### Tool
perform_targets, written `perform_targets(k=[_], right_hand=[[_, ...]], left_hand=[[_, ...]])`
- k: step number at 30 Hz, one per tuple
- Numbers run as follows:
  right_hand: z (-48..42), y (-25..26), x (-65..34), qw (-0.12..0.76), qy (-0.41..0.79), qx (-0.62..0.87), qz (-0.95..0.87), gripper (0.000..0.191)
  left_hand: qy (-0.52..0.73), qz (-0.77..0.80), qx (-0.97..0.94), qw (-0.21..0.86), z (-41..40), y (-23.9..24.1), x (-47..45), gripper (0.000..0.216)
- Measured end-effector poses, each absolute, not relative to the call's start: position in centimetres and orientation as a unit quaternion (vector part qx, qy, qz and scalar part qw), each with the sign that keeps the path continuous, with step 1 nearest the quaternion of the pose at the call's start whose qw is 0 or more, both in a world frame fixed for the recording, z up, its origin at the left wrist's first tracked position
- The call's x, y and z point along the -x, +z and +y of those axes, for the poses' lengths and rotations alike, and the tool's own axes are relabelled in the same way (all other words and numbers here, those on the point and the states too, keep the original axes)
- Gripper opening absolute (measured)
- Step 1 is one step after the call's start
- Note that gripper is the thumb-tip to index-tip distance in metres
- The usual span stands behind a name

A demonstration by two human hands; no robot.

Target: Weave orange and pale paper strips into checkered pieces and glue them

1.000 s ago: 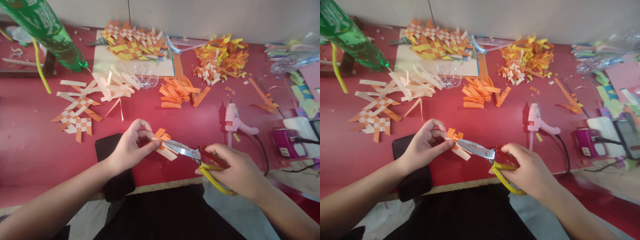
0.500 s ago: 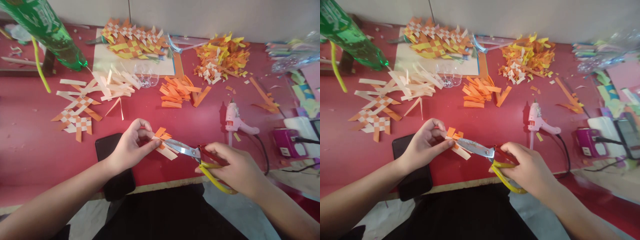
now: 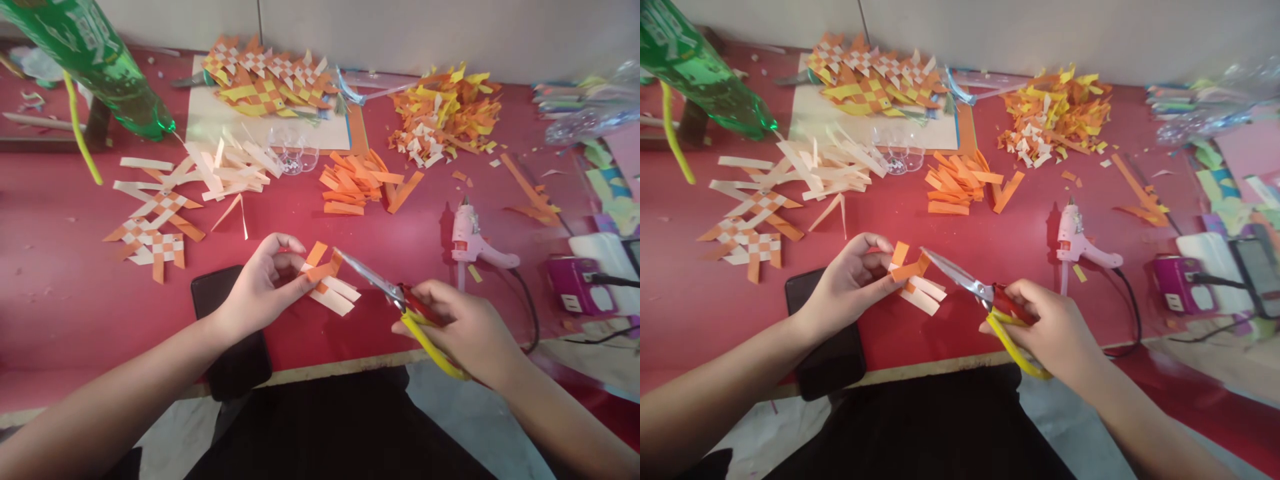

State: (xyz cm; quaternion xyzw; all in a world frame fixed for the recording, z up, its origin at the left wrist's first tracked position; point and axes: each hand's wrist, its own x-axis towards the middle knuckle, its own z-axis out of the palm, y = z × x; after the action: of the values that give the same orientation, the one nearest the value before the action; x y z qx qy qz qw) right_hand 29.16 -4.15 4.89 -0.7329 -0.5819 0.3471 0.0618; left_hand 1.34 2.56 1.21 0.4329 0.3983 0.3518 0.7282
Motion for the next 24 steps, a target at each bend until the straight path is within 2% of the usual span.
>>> perform_targets(k=[4, 9, 12, 14, 17, 20, 24], right_hand=[[-4.1, 4.9, -29.5, 0.081, 0.331, 0.732, -0.590, 0.042], [-4.3, 5.4, -29.3, 0.083, 0.321, 0.713, -0.618, 0.039], [-4.6, 5.6, -29.0, 0.063, 0.326, 0.707, -0.625, 0.039], [-4.9, 5.5, -28.7, 0.049, 0.314, 0.693, -0.647, 0.042], [-5.2, 5.0, -28.5, 0.043, 0.280, 0.669, -0.687, 0.044], [-5.1, 4.6, -28.4, 0.051, 0.249, 0.682, -0.685, 0.043], [-4.7, 4.5, -28.6, 0.065, 0.189, 0.723, -0.661, 0.040]], left_hand=[[0.357, 0.441, -0.458, 0.685, 2.5, 1.0, -1.4, 0.035], [0.362, 0.495, -0.618, 0.491, 1.9, 0.7, -1.5, 0.031], [0.355, 0.512, -0.649, 0.436, 1.8, 0.8, -1.4, 0.026], [0.356, 0.517, -0.640, 0.443, 2.0, 0.8, -1.4, 0.019], [0.365, 0.508, -0.578, 0.524, 2.3, 0.9, -1.4, 0.011], [0.363, 0.516, -0.485, 0.605, 2.4, 1.0, -1.5, 0.020], [0.345, 0.533, -0.469, 0.614, 2.6, 1.3, -1.5, 0.025]])
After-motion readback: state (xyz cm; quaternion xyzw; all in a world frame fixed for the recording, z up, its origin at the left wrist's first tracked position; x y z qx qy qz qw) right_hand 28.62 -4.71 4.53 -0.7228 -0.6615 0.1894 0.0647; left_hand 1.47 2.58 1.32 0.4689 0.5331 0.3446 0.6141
